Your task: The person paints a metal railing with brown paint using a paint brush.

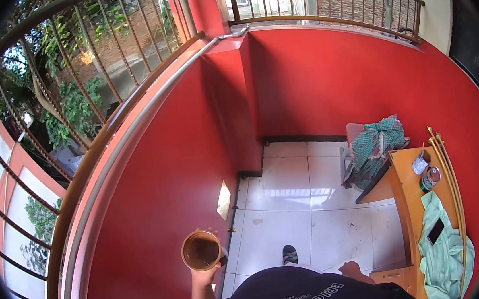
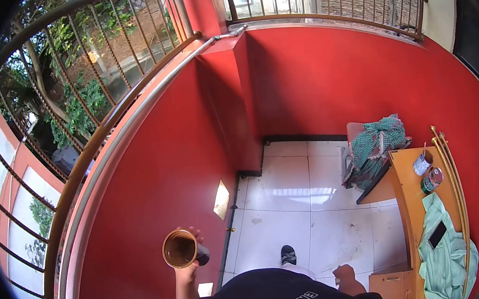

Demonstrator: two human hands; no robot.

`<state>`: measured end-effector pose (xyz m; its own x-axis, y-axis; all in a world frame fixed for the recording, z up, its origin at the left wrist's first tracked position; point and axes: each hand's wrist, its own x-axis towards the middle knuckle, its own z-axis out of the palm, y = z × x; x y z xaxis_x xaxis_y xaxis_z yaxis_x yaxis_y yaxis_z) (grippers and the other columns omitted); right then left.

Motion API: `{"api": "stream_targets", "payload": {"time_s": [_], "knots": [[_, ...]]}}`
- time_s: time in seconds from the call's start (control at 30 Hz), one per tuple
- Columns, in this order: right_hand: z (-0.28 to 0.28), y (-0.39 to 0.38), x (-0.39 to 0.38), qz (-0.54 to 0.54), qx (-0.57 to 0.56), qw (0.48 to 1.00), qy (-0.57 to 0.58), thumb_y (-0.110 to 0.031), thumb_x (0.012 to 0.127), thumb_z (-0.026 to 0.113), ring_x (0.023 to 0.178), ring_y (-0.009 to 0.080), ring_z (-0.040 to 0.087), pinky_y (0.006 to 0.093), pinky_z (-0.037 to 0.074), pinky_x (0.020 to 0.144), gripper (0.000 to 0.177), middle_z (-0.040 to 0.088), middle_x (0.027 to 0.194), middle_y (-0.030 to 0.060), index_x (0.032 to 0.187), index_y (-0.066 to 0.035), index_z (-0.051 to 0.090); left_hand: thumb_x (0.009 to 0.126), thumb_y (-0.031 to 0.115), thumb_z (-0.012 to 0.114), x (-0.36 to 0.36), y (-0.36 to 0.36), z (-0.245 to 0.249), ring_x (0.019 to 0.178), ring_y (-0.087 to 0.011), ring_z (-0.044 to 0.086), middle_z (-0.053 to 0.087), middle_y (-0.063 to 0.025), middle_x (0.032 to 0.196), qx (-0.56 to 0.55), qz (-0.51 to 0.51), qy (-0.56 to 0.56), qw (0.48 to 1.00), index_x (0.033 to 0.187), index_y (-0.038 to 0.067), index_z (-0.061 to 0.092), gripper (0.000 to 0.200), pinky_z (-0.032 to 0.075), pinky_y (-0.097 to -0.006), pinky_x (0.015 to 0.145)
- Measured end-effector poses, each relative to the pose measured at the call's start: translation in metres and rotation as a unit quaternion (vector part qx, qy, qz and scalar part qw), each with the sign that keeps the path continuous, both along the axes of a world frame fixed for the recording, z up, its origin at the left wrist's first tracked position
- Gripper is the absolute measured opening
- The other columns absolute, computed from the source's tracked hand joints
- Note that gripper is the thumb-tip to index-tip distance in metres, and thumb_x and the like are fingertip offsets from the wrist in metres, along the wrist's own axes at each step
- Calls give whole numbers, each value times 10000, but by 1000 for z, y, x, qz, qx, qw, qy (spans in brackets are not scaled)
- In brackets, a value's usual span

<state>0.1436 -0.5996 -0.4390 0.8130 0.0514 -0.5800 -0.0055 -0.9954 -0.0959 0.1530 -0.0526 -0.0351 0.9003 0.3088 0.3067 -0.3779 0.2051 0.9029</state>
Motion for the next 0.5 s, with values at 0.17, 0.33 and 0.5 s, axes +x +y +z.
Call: {"api": "stream_targets", "payload": {"time_s": [0.17, 0.33, 0.5], "knots": [[57, 10, 127, -221, 77, 972, 17, -470, 760, 673, 999, 323, 667, 399, 533, 879, 427, 708, 1041, 154, 956, -99, 752, 621, 485, 904, 73, -24, -1, 1130, -324, 596, 527, -191, 1304, -15, -53, -5, 998, 1389, 26, 398, 1029, 548, -451, 877], [100, 5, 186, -258, 130, 957, -23, -459, 735, 735, 967, 320, 682, 390, 535, 874, 435, 720, 1021, 157, 934, -72, 750, 568, 498, 919, 114, -45, -4, 1002, -274, 623, 573, -138, 1151, -12, -42, -23, 999, 1306, 17, 453, 997, 575, -423, 789], [67, -17, 191, -241, 84, 966, 31, -467, 732, 746, 950, 315, 688, 389, 537, 861, 480, 728, 976, 147, 968, -49, 737, 528, 518, 919, 108, -34, -34, 969, -220, 632, 622, -91, 1080, -1, 7, -3, 1000, 1261, 11, 484, 992, 534, -376, 812]]}}
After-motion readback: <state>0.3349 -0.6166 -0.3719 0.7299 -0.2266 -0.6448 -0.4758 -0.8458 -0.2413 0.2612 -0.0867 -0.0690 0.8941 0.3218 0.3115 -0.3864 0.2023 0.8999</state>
